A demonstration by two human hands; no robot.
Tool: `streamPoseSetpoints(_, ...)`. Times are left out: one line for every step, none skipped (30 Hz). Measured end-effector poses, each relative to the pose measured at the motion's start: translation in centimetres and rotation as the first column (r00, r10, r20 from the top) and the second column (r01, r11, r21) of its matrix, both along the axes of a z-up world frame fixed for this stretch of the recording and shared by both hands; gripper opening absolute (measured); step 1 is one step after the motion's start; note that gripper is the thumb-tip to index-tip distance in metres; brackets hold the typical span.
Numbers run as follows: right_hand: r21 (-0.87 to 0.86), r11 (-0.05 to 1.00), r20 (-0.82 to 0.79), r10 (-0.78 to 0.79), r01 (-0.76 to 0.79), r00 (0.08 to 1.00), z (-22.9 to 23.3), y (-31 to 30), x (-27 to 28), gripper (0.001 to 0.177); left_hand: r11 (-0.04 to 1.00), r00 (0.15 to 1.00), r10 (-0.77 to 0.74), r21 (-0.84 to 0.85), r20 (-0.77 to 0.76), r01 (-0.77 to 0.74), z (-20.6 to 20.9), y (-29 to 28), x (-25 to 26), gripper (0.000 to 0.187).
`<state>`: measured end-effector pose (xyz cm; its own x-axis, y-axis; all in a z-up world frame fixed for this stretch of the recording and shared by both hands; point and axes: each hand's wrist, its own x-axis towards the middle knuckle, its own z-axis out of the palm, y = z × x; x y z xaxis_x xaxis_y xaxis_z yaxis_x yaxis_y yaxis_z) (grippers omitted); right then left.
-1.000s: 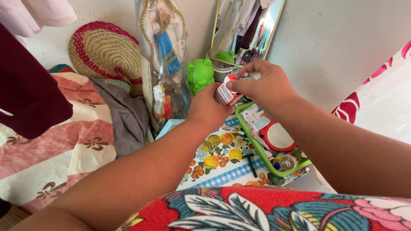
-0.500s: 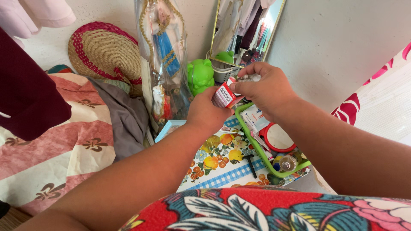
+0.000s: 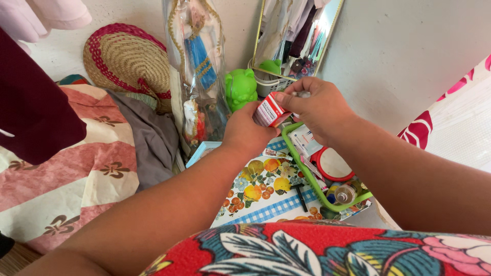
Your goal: The person wipes various small items on a cluttered table using a white tissue. They clean a small plastic container, a red box, a black circular object, and a small blue box, placing them back on the table or in a green basket after wiping.
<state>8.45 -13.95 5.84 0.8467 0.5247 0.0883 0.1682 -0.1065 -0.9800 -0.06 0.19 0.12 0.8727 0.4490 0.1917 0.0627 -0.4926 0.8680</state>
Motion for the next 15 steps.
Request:
streamPoseSetpoints(-0.036,0.999,0.013,-0.015,0.016,1.0,0.0,0.0,0.0,0.027,1.0,1.0,-0.002,0.0,0.0,0.002,0.0,0.1,0.0,0.064)
streamPoseSetpoints(-0.072,0.997,0.027,-0.03,0.032,0.999,-0.1,0.0,0.0,0.027,1.0,1.0,-0.004,0.002,0.003,0.004,0.0,0.1,0.0,0.065)
streamPoseSetpoints(-0.108,0.993,0.041,-0.044,0.048,0.998,-0.1,0.0,-0.1,0.026,1.0,1.0,-0.005,0.004,0.006,0.005,-0.1,0.2,0.0,0.065)
streamPoseSetpoints(-0.091,0.995,0.044,-0.023,0.027,0.999,0.0,0.1,0.0,0.026,1.0,1.0,-0.006,0.005,0.009,0.006,-0.1,0.2,0.1,0.065)
streamPoseSetpoints(-0.073,0.997,0.046,-0.004,0.007,0.999,0.1,0.2,0.0,0.026,1.0,1.0,-0.007,0.004,0.017,0.007,-0.2,0.3,0.1,0.065)
streamPoseSetpoints(-0.056,0.998,0.048,0.016,-0.013,0.999,0.1,0.3,0.0,0.025,1.0,1.0,-0.008,0.003,0.024,0.008,-0.2,0.3,0.1,0.064)
streamPoseSetpoints(-0.064,0.998,0.02,0.018,-0.017,1.0,0.2,0.4,0.0,0.026,1.0,0.999,-0.009,0.001,0.032,0.009,-0.3,0.3,0.1,0.064)
streamPoseSetpoints(-0.071,0.997,-0.008,0.021,-0.021,1.0,0.4,0.5,0.0,0.026,1.0,1.0,-0.008,0.006,0.024,0.007,-0.3,0.4,0.0,0.063)
streamPoseSetpoints(-0.078,0.997,-0.036,0.023,-0.025,0.999,0.5,0.5,0.1,0.027,1.0,1.0,-0.007,0.012,0.018,0.006,-0.3,0.6,0.0,0.063)
streamPoseSetpoints(-0.095,0.995,-0.046,0.024,-0.028,0.999,0.7,0.7,0.0,0.027,1.0,1.0,-0.006,0.018,0.011,0.005,-0.3,0.7,0.0,0.063)
streamPoseSetpoints(-0.112,0.993,-0.058,0.024,-0.03,0.998,0.8,0.7,0.0,0.028,1.0,1.0,-0.013,0.022,0.016,0.013,-0.3,0.8,-0.1,0.062)
streamPoseSetpoints(-0.129,0.991,-0.07,0.024,-0.033,0.997,0.9,0.9,-0.1,0.028,0.999,1.0,-0.021,0.026,0.02,0.021,-0.4,0.9,-0.2,0.062)
streamPoseSetpoints(-0.17,0.985,-0.055,0.003,-0.013,0.998,1.0,1.0,-0.1,0.029,0.999,0.999,-0.029,0.03,0.024,0.028,-0.4,1.0,-0.2,0.061)
streamPoseSetpoints(-0.21,0.978,-0.039,-0.017,0.008,0.999,1.1,1.1,-0.2,0.029,1.0,0.999,-0.022,0.022,0.024,0.021,-0.5,1.1,-0.2,0.063)
streamPoseSetpoints(-0.248,0.968,-0.023,-0.038,0.032,0.999,1.2,1.2,-0.3,0.03,1.0,1.0,-0.016,0.015,0.024,0.016,-0.4,1.1,-0.1,0.064)
